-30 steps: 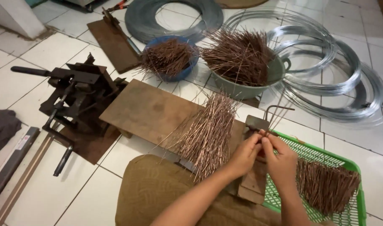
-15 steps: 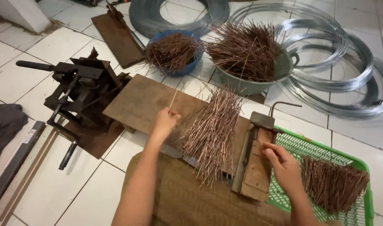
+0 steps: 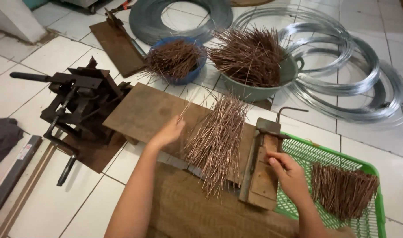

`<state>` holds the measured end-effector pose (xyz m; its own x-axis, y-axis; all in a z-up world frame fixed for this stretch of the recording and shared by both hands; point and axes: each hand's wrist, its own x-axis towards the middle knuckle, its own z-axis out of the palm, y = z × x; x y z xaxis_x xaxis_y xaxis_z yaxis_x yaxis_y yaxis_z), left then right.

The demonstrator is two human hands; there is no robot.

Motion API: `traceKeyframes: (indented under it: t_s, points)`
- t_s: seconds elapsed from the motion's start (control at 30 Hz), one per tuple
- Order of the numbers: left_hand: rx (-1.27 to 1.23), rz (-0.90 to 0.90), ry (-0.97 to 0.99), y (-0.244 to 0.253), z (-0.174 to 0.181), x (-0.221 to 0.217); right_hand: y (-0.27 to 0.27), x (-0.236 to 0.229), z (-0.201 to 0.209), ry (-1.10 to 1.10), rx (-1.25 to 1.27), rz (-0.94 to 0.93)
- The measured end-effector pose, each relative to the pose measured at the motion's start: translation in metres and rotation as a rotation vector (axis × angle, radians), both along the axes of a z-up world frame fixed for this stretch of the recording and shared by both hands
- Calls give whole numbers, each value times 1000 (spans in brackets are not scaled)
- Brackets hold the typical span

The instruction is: A person is manually bending thin metal rods into a hook shape using a specialized bending jig on a workshop floor.

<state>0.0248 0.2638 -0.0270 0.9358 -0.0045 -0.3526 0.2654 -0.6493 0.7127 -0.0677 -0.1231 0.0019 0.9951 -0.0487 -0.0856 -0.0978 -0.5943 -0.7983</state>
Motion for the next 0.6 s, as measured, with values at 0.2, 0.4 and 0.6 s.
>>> traceKeyframes:
  t_s: [0.2,0.4,0.6]
  points:
    - [-654,146,-208,-120,149,-40,-1,-3,10,-47,66,1]
    - [-865,18,-475,-222,147,-42,-6,-19,30,-131,164,-169]
    - [-918,-134,-579,-264,102,-53,-21,-18,15,-291,314,-207]
